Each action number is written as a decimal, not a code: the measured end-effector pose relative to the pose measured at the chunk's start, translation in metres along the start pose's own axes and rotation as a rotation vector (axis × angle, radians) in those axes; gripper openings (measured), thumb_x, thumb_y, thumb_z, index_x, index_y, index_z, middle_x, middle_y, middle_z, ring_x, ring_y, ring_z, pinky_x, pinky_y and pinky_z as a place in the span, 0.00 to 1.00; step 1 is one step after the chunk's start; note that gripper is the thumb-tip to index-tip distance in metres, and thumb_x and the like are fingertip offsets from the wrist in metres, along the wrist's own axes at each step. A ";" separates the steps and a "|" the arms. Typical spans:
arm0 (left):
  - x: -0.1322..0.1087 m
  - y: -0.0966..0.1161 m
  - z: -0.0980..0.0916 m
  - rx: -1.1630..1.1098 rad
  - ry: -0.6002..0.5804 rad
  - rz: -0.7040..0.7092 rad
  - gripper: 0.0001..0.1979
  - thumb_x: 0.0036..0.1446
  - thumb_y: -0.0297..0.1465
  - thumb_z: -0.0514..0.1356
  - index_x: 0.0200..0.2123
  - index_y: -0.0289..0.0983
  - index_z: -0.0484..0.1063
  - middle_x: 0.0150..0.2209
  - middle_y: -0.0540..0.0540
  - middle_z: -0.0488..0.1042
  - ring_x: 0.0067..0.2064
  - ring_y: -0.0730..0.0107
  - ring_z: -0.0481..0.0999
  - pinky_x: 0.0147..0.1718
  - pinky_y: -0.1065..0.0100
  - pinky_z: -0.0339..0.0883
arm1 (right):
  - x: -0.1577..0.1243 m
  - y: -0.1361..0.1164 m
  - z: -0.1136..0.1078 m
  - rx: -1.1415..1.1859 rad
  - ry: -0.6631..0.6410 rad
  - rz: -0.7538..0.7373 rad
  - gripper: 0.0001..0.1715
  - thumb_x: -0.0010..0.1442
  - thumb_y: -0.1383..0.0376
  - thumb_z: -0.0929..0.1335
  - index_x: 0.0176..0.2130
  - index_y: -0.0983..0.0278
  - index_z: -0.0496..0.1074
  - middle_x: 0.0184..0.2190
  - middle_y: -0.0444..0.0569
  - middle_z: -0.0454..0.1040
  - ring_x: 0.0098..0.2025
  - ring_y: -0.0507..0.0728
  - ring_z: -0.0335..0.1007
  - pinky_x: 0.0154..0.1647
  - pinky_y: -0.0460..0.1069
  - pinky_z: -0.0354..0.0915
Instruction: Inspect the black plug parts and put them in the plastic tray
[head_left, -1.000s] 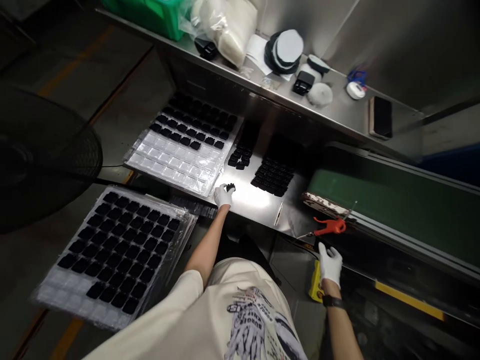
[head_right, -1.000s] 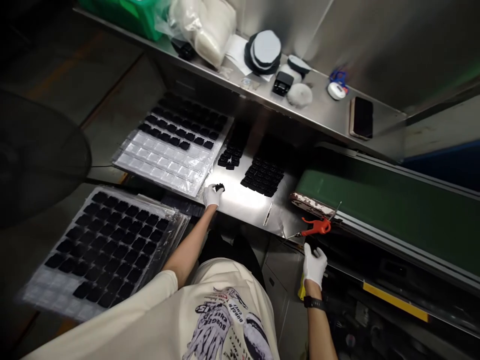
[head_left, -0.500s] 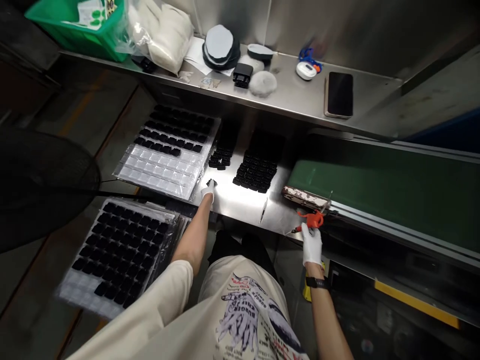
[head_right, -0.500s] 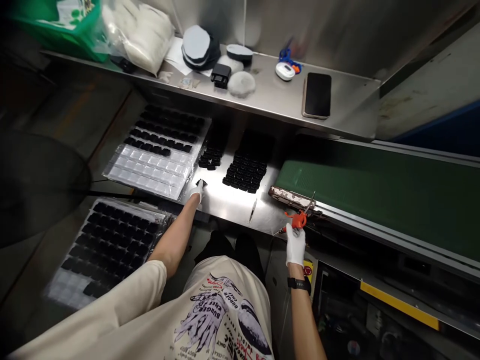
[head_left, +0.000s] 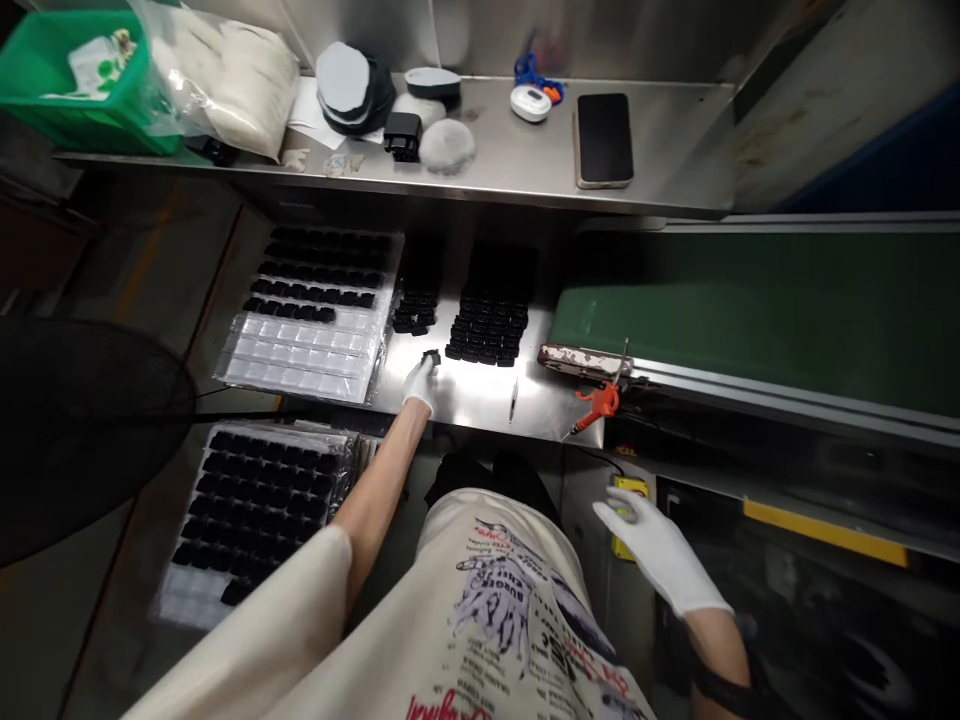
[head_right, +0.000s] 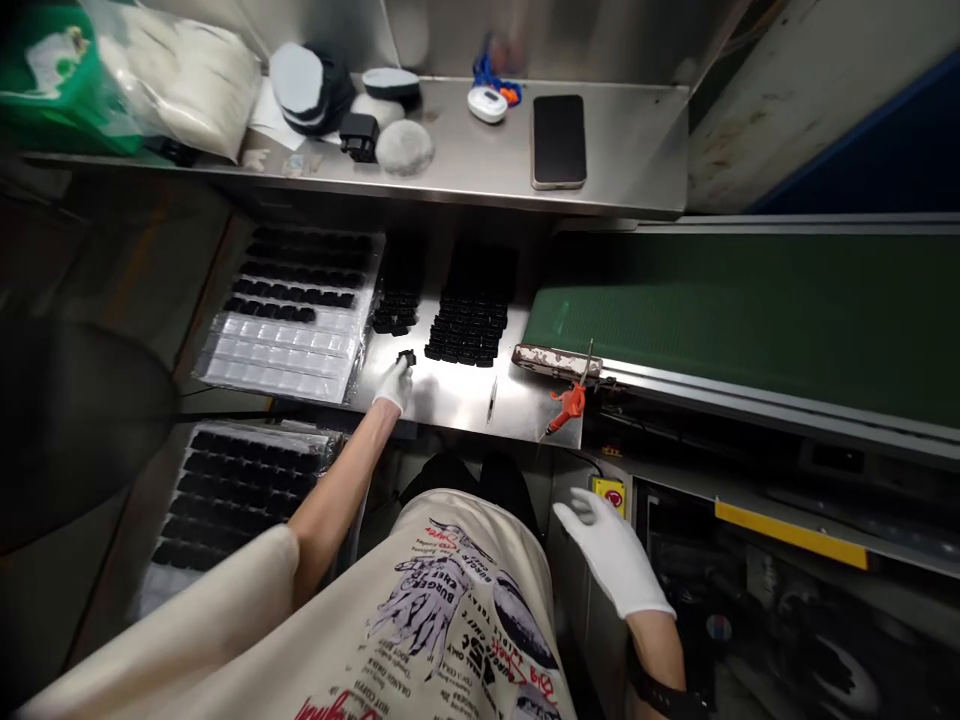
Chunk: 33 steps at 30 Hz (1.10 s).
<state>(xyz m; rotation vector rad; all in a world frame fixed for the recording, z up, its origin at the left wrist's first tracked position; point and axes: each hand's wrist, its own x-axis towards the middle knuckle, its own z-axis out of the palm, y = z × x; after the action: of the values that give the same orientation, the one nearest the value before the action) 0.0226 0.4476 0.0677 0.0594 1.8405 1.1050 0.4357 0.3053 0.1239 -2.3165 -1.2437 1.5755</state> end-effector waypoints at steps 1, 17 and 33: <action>-0.027 -0.004 0.001 -0.037 -0.057 -0.051 0.09 0.77 0.28 0.66 0.55 0.31 0.82 0.47 0.38 0.86 0.42 0.70 0.85 0.43 0.71 0.85 | -0.015 -0.017 0.006 0.101 -0.067 -0.059 0.43 0.57 0.38 0.78 0.61 0.59 0.81 0.58 0.59 0.85 0.60 0.71 0.82 0.72 0.68 0.70; -0.249 0.046 -0.092 -0.264 -0.646 -0.266 0.49 0.55 0.34 0.85 0.75 0.36 0.72 0.27 0.51 0.82 0.28 0.73 0.85 0.33 0.78 0.82 | -0.106 -0.151 0.132 1.023 -0.621 -0.452 0.45 0.62 0.31 0.76 0.64 0.54 0.80 0.46 0.53 0.84 0.58 0.68 0.80 0.66 0.64 0.77; -0.248 0.046 -0.157 0.268 -0.441 1.195 0.19 0.60 0.23 0.76 0.52 0.43 0.79 0.30 0.55 0.78 0.26 0.75 0.76 0.27 0.73 0.73 | -0.134 -0.177 0.157 1.017 -0.682 -0.535 0.49 0.51 0.28 0.78 0.57 0.56 0.82 0.60 0.56 0.81 0.66 0.70 0.75 0.76 0.65 0.69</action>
<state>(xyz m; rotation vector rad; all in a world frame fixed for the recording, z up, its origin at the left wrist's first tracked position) 0.0233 0.2551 0.2939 1.5838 1.4600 1.4107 0.1884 0.2803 0.2340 -0.7936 -0.7015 2.0982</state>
